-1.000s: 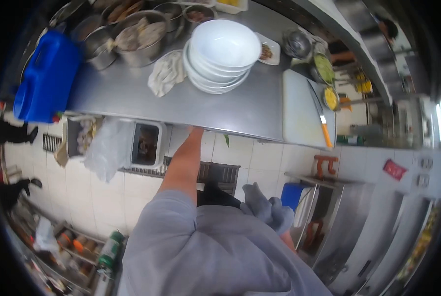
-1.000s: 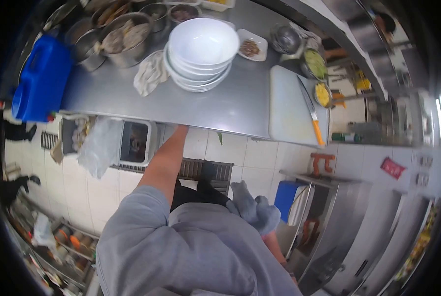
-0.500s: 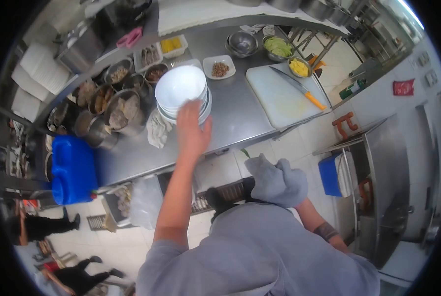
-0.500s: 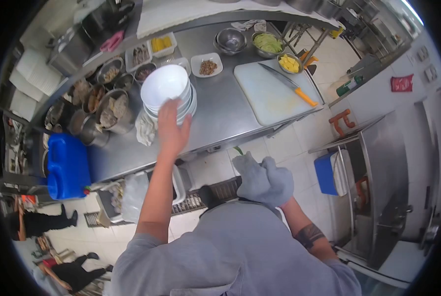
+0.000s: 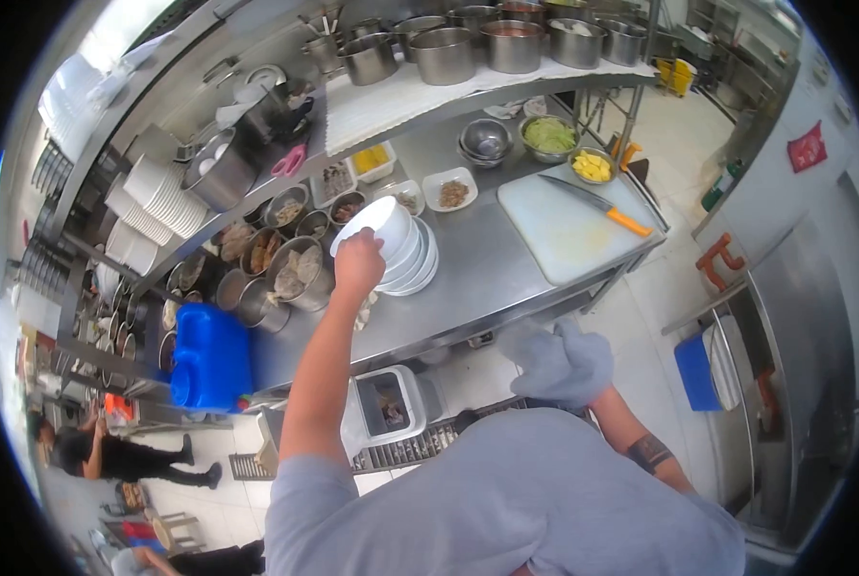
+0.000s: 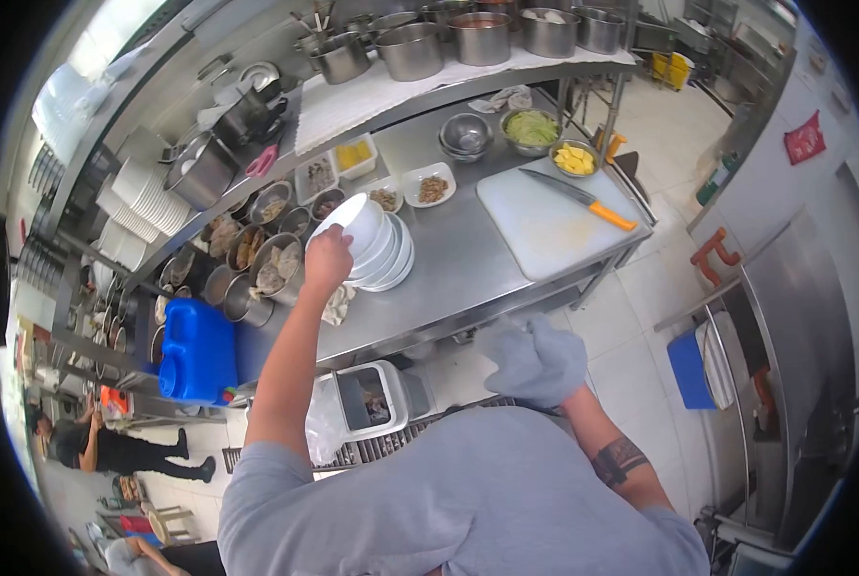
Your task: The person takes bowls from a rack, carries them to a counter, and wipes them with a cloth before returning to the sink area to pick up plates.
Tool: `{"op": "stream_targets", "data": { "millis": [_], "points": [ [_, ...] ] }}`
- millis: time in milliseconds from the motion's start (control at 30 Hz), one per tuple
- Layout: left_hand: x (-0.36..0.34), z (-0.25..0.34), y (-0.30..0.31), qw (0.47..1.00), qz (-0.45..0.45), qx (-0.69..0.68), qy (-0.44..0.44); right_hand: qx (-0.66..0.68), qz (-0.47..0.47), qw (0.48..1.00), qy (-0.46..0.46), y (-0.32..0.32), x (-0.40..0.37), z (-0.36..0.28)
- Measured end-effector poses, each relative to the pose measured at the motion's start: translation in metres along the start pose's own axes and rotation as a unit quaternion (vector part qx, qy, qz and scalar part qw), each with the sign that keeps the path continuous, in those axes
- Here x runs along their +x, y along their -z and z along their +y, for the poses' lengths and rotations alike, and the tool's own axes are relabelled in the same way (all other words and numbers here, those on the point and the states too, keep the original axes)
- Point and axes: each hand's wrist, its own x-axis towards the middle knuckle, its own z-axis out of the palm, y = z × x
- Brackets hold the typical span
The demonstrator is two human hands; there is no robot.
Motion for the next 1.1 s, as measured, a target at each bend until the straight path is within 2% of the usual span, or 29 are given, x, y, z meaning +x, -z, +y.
{"op": "stream_targets", "data": {
  "millis": [67,100,133,200,267,333,400,467,533,600,633,667,700,733,767,800,833,867,900,967,1000,1033,1067,1100],
  "points": [
    [-0.007,0.012,0.021,0.999,0.048,0.015,0.006,0.006,0.000,0.999,-0.036,0.014,0.000,-0.009],
    [-0.015,0.019,0.033,0.997,0.070,0.021,0.027,0.008,-0.004,1.000,-0.028,0.025,0.001,-0.015],
    [-0.025,0.025,0.048,0.996,0.073,0.026,0.036,-0.014,-0.046,0.999,-0.011,0.037,0.002,-0.021],
    [-0.053,0.037,0.081,0.975,0.174,-0.053,0.129,-0.047,-0.093,0.994,0.024,0.044,0.008,-0.024],
    [-0.085,0.042,0.111,0.933,0.282,-0.151,0.164,-0.098,-0.083,0.989,0.069,0.045,0.015,-0.029],
    [-0.124,0.027,0.129,0.889,0.287,-0.210,0.289,-0.167,-0.061,0.977,0.120,0.042,0.023,-0.036],
    [-0.163,0.012,0.128,0.789,0.307,-0.389,0.362,-0.263,-0.019,0.949,0.172,0.035,0.032,-0.048],
    [-0.194,0.014,0.115,0.799,0.284,-0.346,0.401,-0.360,0.032,0.907,0.217,0.023,0.041,-0.063],
    [-0.214,0.037,0.098,0.881,0.176,-0.161,0.409,-0.387,0.067,0.885,0.250,0.006,0.049,-0.070],
    [-0.225,0.077,0.072,0.943,0.118,-0.090,0.299,-0.328,0.125,0.806,0.477,-0.042,0.063,-0.060],
    [-0.222,0.114,0.076,0.932,0.081,-0.169,0.311,-0.578,0.295,0.607,0.458,-0.110,0.057,-0.037],
    [-0.222,0.137,0.070,0.929,0.051,-0.206,0.304,-0.752,0.430,0.332,0.373,-0.162,0.053,-0.015],
    [-0.224,0.150,0.064,0.943,0.026,-0.243,0.226,-0.749,0.440,0.330,0.370,-0.160,0.061,-0.014],
    [-0.217,0.182,0.082,0.924,0.028,-0.319,0.210,-0.819,0.441,0.088,0.357,-0.156,0.069,-0.014],
    [-0.222,0.185,0.063,0.918,0.066,-0.323,0.219,-0.840,0.412,-0.159,0.315,-0.151,0.077,-0.015],
    [-0.216,0.209,0.087,0.909,0.068,-0.354,0.210,-0.811,0.352,-0.394,0.250,-0.145,0.086,-0.018],
    [-0.217,0.222,0.098,0.921,0.067,-0.340,0.178,-0.734,0.263,-0.603,0.167,-0.135,0.094,-0.023],
    [-0.219,0.231,0.102,0.931,0.064,-0.327,0.147,-0.773,0.307,-0.489,0.264,-0.101,0.101,-0.038],
    [-0.214,0.238,0.103,0.932,0.063,-0.326,0.145,-0.795,0.314,-0.440,0.275,-0.090,0.099,-0.047],
    [-0.201,0.249,0.105,0.922,0.096,-0.374,-0.002,-0.846,0.313,-0.336,0.272,-0.072,0.088,-0.065],
    [-0.192,0.245,0.100,0.923,0.081,-0.375,-0.004,-0.864,0.303,-0.295,0.271,-0.064,0.080,-0.072],
    [-0.180,0.235,0.087,0.954,0.074,-0.288,-0.034,-0.877,0.294,-0.264,0.272,-0.057,0.073,-0.078],
    [-0.169,0.228,0.076,0.975,0.066,-0.202,-0.068,-0.887,0.284,-0.244,0.269,-0.051,0.069,-0.078],
    [-0.162,0.223,0.072,0.975,0.073,-0.208,-0.040,-0.892,0.279,-0.239,0.265,-0.045,0.068,-0.073]
  ]
}}
